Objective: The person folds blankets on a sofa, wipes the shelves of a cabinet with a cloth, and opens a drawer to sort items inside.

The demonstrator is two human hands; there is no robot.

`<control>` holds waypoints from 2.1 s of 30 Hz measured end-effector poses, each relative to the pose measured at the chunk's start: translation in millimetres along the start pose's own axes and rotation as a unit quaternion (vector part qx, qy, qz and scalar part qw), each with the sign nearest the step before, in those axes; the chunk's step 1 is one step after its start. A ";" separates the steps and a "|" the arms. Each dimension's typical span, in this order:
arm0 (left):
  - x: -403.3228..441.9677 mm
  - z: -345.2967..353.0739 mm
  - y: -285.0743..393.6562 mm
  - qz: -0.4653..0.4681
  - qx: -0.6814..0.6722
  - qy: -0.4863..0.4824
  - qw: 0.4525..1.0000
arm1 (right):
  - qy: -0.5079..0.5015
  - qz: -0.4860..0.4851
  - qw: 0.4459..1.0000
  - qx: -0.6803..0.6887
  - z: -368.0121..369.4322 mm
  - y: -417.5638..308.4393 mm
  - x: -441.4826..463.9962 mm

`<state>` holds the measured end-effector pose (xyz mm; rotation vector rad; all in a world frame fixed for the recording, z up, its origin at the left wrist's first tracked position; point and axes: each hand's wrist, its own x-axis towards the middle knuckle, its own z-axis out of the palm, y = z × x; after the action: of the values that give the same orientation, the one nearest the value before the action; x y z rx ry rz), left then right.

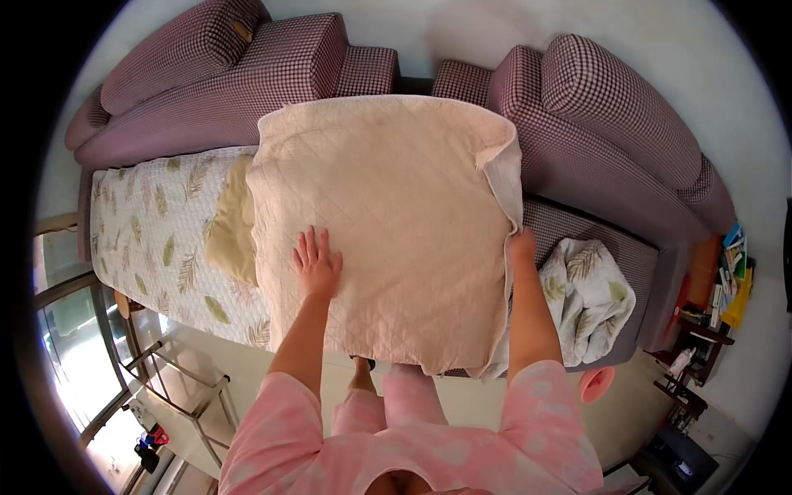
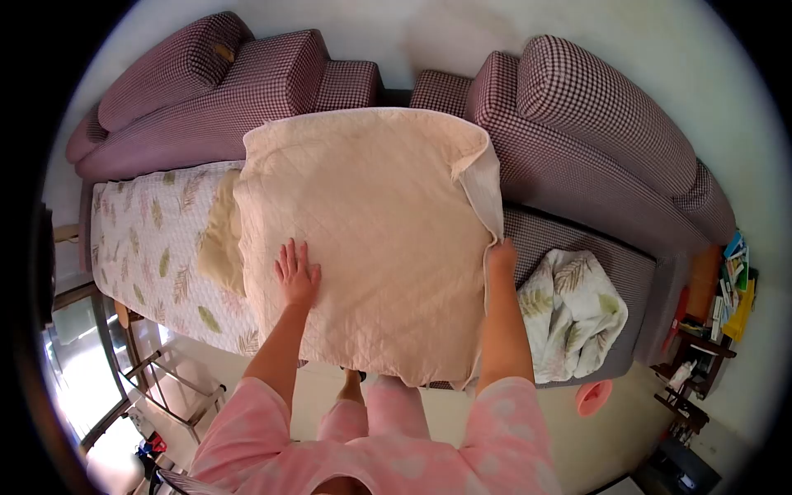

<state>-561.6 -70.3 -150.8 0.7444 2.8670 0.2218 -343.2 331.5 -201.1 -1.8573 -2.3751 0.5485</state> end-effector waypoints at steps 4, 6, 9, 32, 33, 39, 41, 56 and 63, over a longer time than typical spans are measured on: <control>2.5 0.1 4.4 -0.013 0.019 0.000 1.000 | 0.176 -0.194 0.965 -0.019 -30.8 -60.7 -2.4; 4.7 0.1 5.3 -0.019 0.011 -0.006 1.000 | 0.130 -0.272 0.953 0.034 -49.8 -105.2 -5.2; 3.1 2.6 -0.3 -0.023 0.002 -0.003 1.000 | 0.021 -0.347 0.928 0.133 -34.7 -166.5 -11.1; 9.4 11.1 -9.9 -0.027 -0.060 0.046 0.997 | -0.178 -0.371 0.853 0.321 100.0 -406.6 -17.4; 8.8 12.1 -8.3 -0.024 -0.060 0.047 0.997 | -0.146 -0.410 0.862 0.262 89.6 -384.2 -23.9; 9.7 10.4 -7.3 -0.019 -0.054 0.055 0.997 | -0.032 -0.394 0.913 -0.102 12.7 -233.0 -32.3; 9.4 7.9 -6.1 -0.023 -0.047 0.042 0.998 | -0.009 -0.253 0.957 -0.140 -7.8 -171.9 -6.8; 8.6 4.4 -3.7 -0.035 -0.055 0.002 0.998 | -0.011 -0.402 0.912 -0.086 -15.3 -162.5 -33.5; 8.5 6.3 -7.3 -0.033 -0.049 0.004 0.998 | -0.015 -0.411 0.911 -0.020 31.3 -203.9 -114.7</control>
<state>-571.1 -71.8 -159.4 0.6310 2.8590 0.3540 -510.0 173.8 -146.3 -0.6904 -2.8592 0.4188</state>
